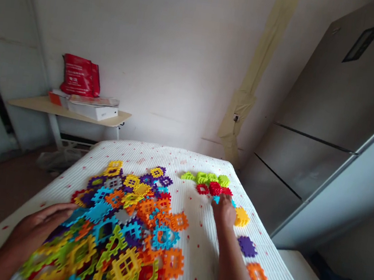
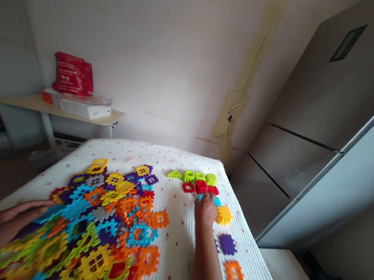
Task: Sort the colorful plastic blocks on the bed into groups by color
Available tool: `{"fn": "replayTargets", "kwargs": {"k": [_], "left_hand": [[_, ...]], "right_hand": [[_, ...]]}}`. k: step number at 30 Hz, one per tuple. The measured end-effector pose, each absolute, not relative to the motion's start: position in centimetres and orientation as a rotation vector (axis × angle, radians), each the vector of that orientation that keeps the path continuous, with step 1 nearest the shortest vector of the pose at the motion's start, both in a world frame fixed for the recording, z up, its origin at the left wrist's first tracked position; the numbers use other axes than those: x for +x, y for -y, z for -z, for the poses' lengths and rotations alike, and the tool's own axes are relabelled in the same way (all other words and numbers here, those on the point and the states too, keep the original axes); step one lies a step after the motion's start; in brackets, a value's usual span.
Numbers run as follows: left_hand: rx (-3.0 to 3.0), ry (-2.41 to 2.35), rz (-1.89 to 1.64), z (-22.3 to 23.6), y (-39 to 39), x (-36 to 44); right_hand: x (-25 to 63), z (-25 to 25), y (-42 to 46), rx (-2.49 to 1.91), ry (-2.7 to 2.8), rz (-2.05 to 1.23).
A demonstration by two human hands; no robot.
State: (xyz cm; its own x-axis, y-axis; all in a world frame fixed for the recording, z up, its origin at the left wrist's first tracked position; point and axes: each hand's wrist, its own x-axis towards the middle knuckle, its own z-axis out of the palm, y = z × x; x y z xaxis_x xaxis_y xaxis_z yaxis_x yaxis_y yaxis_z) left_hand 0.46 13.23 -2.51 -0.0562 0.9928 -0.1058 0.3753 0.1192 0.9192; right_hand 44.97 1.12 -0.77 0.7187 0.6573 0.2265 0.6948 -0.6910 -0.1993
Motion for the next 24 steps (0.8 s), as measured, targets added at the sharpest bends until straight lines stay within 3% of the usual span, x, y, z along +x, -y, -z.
{"fn": "replayTargets", "kwargs": {"k": [11, 24], "left_hand": [[1.380, -1.498, -1.114, 2.0, -12.2, 1.0], [1.480, -1.665, -1.231, 3.6, -13.1, 0.2]], "right_hand": [[40.2, 3.7, -4.0, -2.111, 1.523, 0.123], [39.8, 5.3, -4.4, -2.067, 1.469, -0.032]]}}
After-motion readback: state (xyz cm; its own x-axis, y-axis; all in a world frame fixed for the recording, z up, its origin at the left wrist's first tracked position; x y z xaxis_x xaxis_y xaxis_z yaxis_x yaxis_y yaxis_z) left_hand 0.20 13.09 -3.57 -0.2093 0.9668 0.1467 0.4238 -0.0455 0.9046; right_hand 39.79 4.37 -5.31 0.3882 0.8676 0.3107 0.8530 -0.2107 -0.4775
